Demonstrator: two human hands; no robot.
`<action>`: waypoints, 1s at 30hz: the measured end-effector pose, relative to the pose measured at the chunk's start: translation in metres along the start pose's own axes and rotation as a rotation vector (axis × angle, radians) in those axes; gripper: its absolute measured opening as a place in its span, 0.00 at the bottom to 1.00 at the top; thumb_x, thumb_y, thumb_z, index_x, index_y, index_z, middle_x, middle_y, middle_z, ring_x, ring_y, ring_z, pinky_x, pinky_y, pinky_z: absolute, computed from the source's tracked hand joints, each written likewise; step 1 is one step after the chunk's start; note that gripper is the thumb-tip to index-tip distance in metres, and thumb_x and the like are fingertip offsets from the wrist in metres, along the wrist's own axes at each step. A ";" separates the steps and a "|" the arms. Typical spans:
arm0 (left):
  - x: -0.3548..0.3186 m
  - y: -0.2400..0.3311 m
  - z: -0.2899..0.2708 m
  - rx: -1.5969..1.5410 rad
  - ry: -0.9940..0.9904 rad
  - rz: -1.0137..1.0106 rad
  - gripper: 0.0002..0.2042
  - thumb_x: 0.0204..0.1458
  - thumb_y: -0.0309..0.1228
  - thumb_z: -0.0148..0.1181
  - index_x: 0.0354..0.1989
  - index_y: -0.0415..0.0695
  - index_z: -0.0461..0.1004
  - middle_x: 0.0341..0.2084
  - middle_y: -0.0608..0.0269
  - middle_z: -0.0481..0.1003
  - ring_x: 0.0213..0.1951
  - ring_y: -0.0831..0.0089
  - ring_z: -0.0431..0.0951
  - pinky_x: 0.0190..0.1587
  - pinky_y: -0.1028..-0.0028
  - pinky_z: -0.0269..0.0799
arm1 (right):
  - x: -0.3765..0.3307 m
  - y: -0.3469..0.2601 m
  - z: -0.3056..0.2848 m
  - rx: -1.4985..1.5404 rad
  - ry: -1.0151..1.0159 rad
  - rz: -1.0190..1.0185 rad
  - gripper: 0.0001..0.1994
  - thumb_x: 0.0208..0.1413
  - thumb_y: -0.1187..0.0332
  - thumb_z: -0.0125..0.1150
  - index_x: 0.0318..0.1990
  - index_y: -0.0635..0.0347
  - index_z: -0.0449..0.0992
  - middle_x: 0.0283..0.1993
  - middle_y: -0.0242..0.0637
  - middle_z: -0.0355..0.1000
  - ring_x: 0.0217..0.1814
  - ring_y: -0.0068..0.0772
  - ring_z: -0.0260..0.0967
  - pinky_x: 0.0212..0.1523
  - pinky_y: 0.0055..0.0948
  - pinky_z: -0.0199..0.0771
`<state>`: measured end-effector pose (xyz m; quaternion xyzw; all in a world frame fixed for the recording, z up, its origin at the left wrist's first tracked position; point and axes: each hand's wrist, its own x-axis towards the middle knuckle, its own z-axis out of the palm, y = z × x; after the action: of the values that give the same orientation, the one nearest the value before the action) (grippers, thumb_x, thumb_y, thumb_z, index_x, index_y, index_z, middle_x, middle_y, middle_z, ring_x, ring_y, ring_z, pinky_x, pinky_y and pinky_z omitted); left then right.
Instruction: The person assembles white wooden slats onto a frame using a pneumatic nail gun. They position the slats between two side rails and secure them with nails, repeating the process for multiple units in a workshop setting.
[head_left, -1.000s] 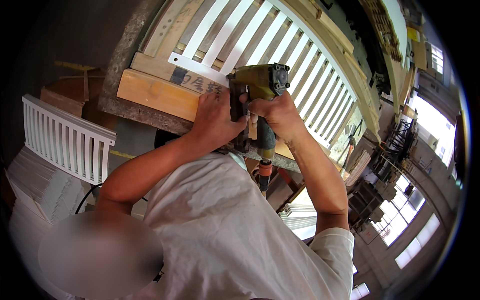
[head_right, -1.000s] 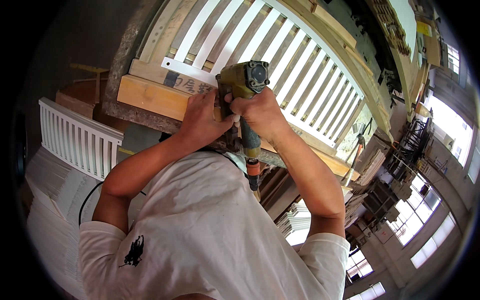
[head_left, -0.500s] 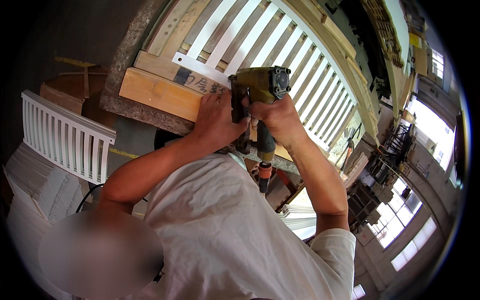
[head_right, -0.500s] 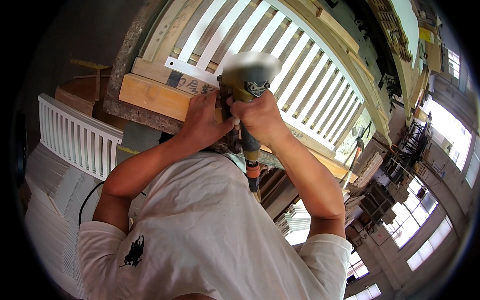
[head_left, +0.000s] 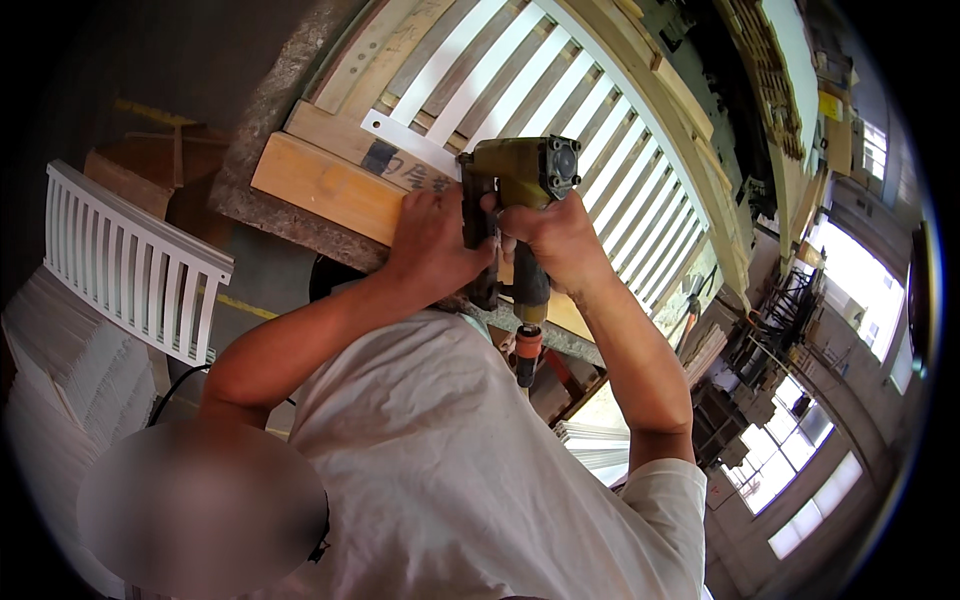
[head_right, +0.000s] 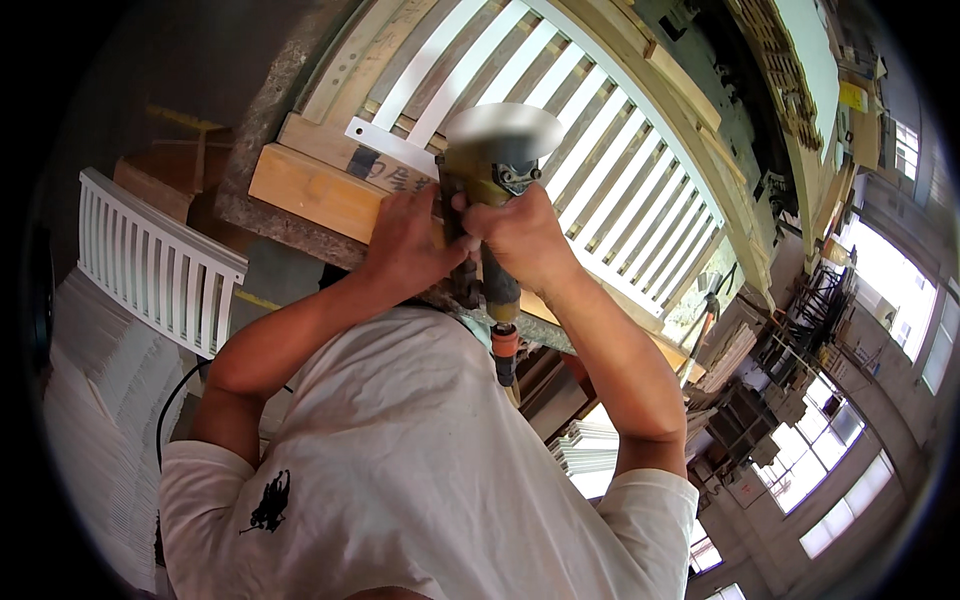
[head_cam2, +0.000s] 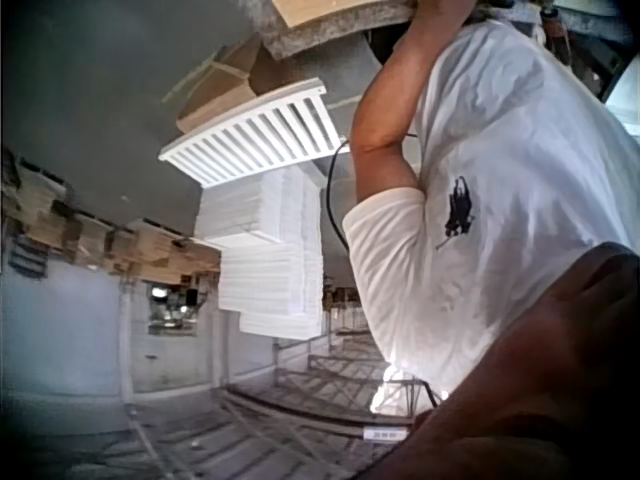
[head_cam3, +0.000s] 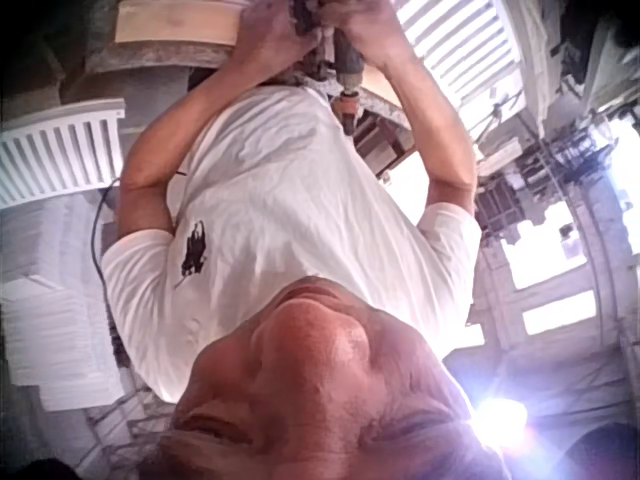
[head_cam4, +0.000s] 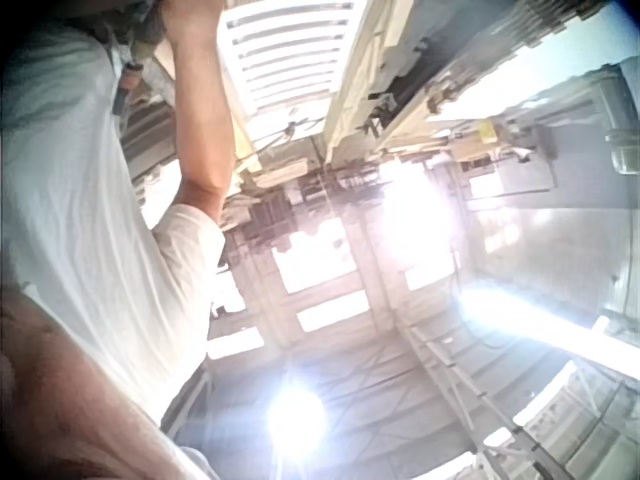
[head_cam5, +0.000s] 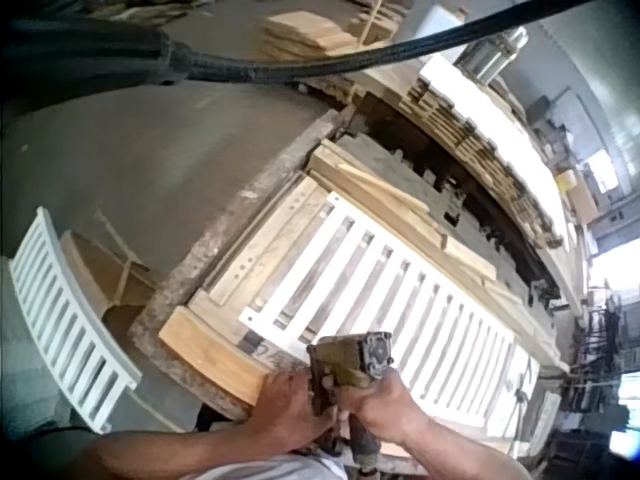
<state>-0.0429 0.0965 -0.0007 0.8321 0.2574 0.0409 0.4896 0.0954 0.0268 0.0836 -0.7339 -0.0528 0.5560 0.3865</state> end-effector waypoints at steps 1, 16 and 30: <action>0.000 -0.001 -0.003 -0.002 0.017 0.005 0.25 0.37 0.36 0.70 0.42 0.39 0.67 0.34 0.54 0.72 0.40 0.51 0.70 0.45 0.56 0.62 | 0.003 -0.001 0.002 -0.013 -0.006 -0.034 0.07 0.43 0.76 0.56 0.33 0.66 0.75 0.24 0.33 0.71 0.22 0.23 0.67 0.24 0.25 0.68; 0.001 -0.008 -0.014 -0.010 0.071 -0.015 0.29 0.35 0.36 0.71 0.45 0.36 0.66 0.35 0.52 0.71 0.40 0.52 0.69 0.47 0.57 0.62 | 0.012 -0.016 0.016 -0.068 -0.054 -0.040 0.07 0.45 0.76 0.56 0.33 0.67 0.74 0.23 0.33 0.70 0.23 0.23 0.67 0.25 0.26 0.68; 0.001 -0.010 -0.016 -0.046 0.091 -0.024 0.26 0.37 0.36 0.70 0.43 0.38 0.67 0.34 0.54 0.71 0.40 0.54 0.70 0.47 0.57 0.62 | 0.012 -0.030 0.021 -0.162 -0.061 -0.023 0.06 0.46 0.75 0.56 0.32 0.66 0.73 0.20 0.36 0.70 0.20 0.25 0.67 0.22 0.27 0.67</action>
<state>-0.0508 0.1136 -0.0014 0.8146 0.2886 0.0789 0.4969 0.0923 0.0646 0.0915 -0.7448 -0.1175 0.5677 0.3304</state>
